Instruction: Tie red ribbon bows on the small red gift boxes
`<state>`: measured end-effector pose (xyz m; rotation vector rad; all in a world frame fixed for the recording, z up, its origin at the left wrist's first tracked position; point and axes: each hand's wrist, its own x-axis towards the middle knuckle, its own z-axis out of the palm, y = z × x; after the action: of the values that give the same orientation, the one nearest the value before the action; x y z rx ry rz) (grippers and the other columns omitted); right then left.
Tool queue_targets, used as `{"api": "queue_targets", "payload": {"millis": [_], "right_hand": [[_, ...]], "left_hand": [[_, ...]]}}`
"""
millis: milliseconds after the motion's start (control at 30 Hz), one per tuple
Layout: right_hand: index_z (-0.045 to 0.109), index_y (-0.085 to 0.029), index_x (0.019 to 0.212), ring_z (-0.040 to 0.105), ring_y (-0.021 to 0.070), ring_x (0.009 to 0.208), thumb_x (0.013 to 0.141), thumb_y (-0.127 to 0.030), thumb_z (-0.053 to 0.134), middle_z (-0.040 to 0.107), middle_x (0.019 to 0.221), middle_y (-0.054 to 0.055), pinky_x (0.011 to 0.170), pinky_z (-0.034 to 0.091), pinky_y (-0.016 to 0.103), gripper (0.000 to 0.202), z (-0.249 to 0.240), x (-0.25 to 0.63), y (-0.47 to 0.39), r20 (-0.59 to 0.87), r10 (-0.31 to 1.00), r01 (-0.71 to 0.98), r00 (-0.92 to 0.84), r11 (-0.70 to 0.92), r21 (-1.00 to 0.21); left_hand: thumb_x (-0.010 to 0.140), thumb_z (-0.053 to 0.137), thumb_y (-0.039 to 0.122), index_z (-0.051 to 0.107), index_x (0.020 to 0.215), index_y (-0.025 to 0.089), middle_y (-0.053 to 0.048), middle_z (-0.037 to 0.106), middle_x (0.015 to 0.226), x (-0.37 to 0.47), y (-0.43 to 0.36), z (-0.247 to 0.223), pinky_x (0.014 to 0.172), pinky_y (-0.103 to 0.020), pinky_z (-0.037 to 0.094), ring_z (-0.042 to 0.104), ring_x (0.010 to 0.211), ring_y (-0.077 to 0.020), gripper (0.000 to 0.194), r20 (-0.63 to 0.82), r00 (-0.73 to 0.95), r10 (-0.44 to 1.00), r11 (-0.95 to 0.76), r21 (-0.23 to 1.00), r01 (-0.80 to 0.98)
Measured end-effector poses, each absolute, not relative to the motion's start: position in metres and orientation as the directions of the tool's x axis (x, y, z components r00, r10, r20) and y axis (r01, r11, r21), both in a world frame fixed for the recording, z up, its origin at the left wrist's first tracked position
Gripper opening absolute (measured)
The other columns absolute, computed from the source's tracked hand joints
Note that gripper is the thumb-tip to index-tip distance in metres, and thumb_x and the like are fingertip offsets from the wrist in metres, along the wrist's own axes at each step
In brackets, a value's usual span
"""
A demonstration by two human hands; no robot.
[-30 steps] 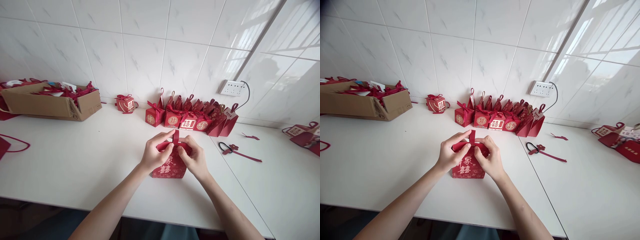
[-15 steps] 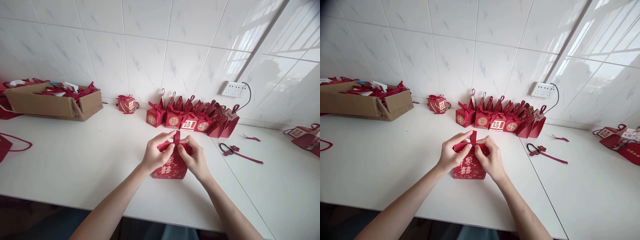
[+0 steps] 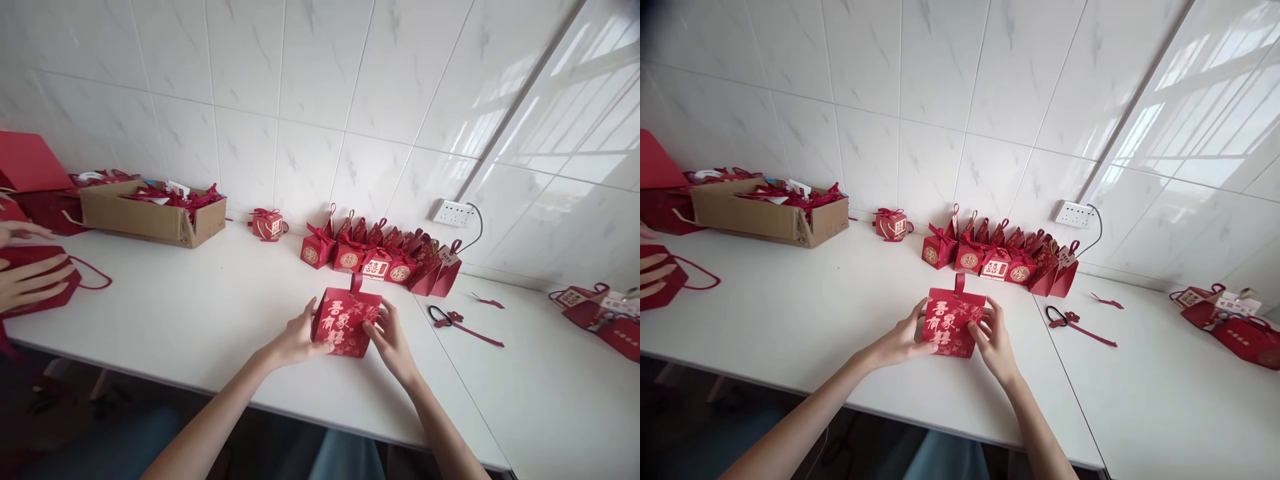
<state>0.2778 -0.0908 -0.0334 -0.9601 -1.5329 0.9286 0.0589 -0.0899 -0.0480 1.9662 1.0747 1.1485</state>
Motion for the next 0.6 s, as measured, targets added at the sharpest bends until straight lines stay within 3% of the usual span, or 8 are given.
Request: {"api": "queue_targets", "payload": {"millis": [67,133,200,333,467,600], "right_hand": [[0.052,-0.024,0.109,0.057,0.0233,0.100,0.080,-0.040,0.064,0.060,0.104,0.007,0.086,0.049,0.040,0.035,-0.033,0.278,-0.094,0.292,0.950,0.004,-0.111,0.294,-0.956],[0.059,-0.024,0.098,0.059,0.0219,0.096,0.076,-0.037,0.070,0.063,0.101,0.005,0.081,0.052,0.036,0.028,-0.031,0.275,-0.098,0.253,0.964,-0.152,-0.085,0.238,-0.959],[0.062,-0.024,0.098,0.061,0.0196,0.090,0.073,-0.032,0.073,0.065,0.098,0.003,0.078,0.053,0.033,0.028,-0.026,0.267,-0.104,0.226,0.971,-0.325,-0.073,0.191,-0.926],[0.067,-0.021,0.095,0.064,0.0158,0.082,0.068,-0.026,0.076,0.069,0.092,0.001,0.075,0.056,0.027,0.029,-0.019,0.247,-0.123,0.125,0.984,-0.551,-0.127,0.034,-0.834],[0.069,-0.017,0.084,0.066,0.0140,0.068,0.065,-0.023,0.078,0.071,0.080,0.001,0.062,0.057,0.022,0.022,-0.010,0.227,-0.150,0.011,0.963,-0.596,-0.269,-0.157,-0.788],[0.069,-0.016,0.091,0.069,0.0159,0.066,0.071,-0.032,0.075,0.073,0.081,0.003,0.059,0.059,0.023,0.026,0.004,0.212,-0.181,-0.161,0.909,-0.556,-0.384,-0.367,-0.746]], "left_hand": [[0.069,0.070,0.034,0.024,0.142,0.023,-0.014,0.049,0.134,0.051,-0.104,-0.049,0.098,-0.048,0.041,0.047,0.123,-0.0333,0.088,0.209,0.338,0.918,-0.344,0.844,0.412],[0.072,0.067,0.038,0.016,0.145,0.022,-0.015,0.039,0.142,0.049,-0.118,-0.046,0.103,-0.047,0.036,0.039,0.129,-0.0329,0.091,0.120,0.278,0.953,-0.228,0.887,0.402],[0.072,0.067,0.042,0.015,0.144,0.021,-0.015,0.036,0.143,0.050,-0.135,-0.040,0.103,-0.044,0.037,0.039,0.129,-0.0309,0.091,0.161,0.181,0.970,-0.207,0.938,0.277],[0.072,0.069,0.039,0.023,0.140,0.022,-0.013,0.045,0.134,0.057,-0.173,-0.027,0.102,-0.039,0.041,0.046,0.123,-0.0266,0.084,0.401,-0.007,0.916,-0.400,0.916,0.035],[0.071,0.073,0.031,0.029,0.138,0.025,-0.012,0.047,0.132,0.062,-0.207,-0.015,0.101,-0.039,0.041,0.047,0.122,-0.0268,0.081,0.555,-0.123,0.823,-0.557,0.830,0.022],[0.081,0.064,0.029,0.039,0.132,0.028,-0.009,0.050,0.132,0.056,-0.222,-0.001,0.091,-0.031,0.050,0.056,0.112,-0.0219,0.057,0.508,-0.215,0.834,-0.543,0.825,-0.155]]}}
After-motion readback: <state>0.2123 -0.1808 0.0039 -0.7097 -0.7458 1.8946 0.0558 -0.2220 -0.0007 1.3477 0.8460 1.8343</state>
